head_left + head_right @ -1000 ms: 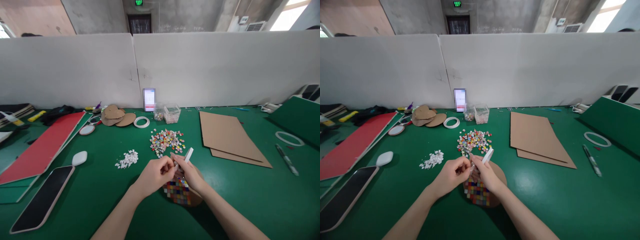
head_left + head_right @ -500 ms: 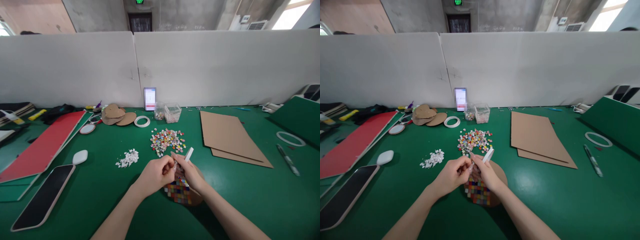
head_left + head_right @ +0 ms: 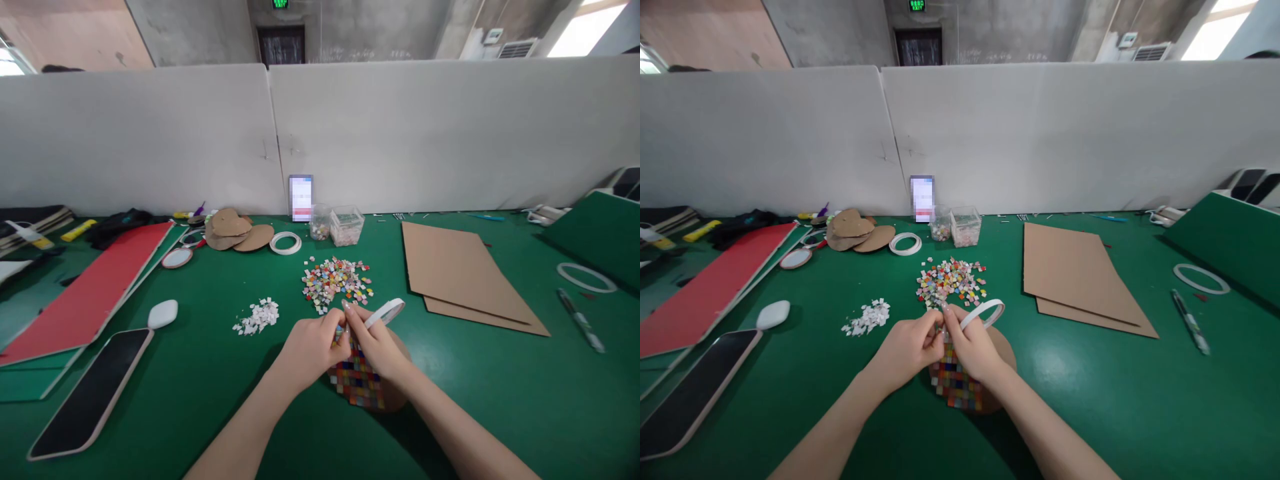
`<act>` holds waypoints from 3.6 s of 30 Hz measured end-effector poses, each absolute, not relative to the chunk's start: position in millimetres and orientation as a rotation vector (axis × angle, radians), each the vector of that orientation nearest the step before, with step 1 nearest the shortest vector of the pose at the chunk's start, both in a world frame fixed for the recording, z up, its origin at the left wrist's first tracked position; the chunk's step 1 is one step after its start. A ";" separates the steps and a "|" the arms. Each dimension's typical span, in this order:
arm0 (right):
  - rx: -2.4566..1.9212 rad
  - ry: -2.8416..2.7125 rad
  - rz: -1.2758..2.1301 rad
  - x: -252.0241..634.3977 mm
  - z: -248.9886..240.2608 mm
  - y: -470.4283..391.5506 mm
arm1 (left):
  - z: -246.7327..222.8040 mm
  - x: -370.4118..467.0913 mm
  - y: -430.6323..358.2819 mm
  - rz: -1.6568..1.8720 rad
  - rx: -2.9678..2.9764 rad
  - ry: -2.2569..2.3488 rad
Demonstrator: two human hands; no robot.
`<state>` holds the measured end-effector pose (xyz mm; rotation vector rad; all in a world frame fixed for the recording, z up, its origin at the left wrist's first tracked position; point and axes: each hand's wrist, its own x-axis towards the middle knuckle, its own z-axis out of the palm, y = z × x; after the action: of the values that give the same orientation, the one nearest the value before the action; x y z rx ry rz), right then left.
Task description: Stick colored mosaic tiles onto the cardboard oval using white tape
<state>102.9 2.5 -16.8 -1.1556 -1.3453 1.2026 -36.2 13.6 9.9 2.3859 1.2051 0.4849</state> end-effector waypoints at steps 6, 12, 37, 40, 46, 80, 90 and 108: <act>-1.203 -1.444 1.105 104.0 -17.9 4.3 | 4.7 -35.8 15.4 0.410 2.506 1.240; -1.190 -1.407 1.138 103.3 -19.3 5.5 | 7.3 -37.5 15.6 0.429 2.529 1.205; -0.845 -0.964 1.702 103.9 -2.9 1.1 | 4.6 -53.0 26.9 0.796 2.345 1.409; -0.849 -0.983 1.698 104.7 0.4 0.4 | 3.1 -52.4 26.5 0.779 2.369 1.396; -0.848 -1.017 1.701 105.7 2.2 0.4 | 4.8 -51.8 26.0 0.743 2.365 1.390; -0.867 -1.186 1.614 99.4 -3.4 2.3 | 17.4 -142.7 63.8 0.379 1.773 1.646; -0.963 -1.283 1.500 97.8 -7.6 3.0 | 17.5 -129.0 63.2 0.499 1.687 1.629; -1.110 -1.251 1.397 101.5 -17.7 7.6 | 8.2 -52.7 34.3 0.523 2.041 1.102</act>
<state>101.5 7.6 -17.7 -1.1095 -1.2510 1.3974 -52.7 34.3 8.2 2.0407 1.1018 0.5234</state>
